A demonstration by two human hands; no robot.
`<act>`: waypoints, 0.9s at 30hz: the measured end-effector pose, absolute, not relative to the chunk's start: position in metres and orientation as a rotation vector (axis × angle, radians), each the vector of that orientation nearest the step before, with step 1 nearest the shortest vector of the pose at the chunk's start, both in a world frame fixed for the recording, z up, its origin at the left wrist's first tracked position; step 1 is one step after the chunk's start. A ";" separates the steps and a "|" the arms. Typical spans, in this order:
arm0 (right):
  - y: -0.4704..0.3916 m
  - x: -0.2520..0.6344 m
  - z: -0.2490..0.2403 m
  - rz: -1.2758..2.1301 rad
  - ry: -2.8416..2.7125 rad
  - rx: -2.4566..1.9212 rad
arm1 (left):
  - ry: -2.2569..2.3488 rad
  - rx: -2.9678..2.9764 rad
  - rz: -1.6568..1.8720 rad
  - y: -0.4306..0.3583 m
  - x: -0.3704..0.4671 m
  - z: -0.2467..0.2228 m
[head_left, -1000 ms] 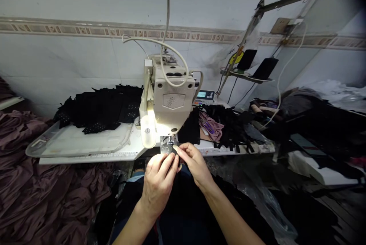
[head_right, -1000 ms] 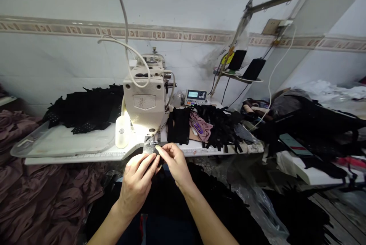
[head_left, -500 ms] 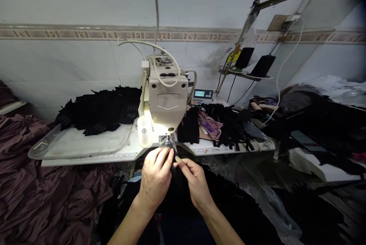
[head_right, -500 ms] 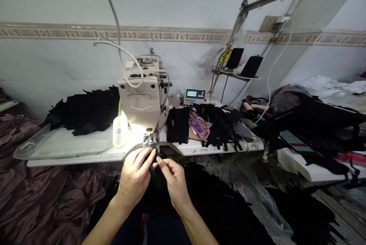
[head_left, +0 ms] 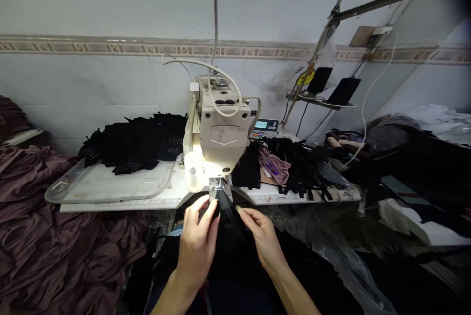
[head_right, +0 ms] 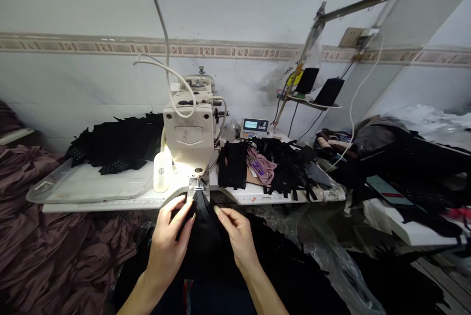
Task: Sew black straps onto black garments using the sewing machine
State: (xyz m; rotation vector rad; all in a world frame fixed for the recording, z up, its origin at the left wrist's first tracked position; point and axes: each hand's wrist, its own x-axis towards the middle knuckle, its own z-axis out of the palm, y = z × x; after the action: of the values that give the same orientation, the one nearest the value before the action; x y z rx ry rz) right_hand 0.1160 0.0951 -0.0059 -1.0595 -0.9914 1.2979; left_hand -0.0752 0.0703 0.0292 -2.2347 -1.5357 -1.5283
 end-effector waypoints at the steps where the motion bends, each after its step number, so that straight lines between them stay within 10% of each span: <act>1: 0.094 0.120 -0.007 1.246 -0.981 -1.097 | -1.640 -2.228 -1.602 0.068 -0.080 0.030; 8: 0.077 0.098 0.008 1.160 -1.248 -1.080 | -2.533 -2.573 -1.922 0.082 -0.109 0.053; 19: 0.089 0.094 0.031 1.200 -1.149 -1.006 | -2.343 -2.459 -2.239 0.089 -0.085 0.045; 27: 0.093 0.130 0.072 0.795 -1.509 -0.992 | -2.036 -2.825 -1.759 0.051 -0.076 0.051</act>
State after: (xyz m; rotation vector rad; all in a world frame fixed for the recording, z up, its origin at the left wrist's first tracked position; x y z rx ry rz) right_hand 0.1295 0.0933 0.0717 -0.9916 -1.5086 0.7947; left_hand -0.0765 0.0514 0.0514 -2.8252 -2.0363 -1.7591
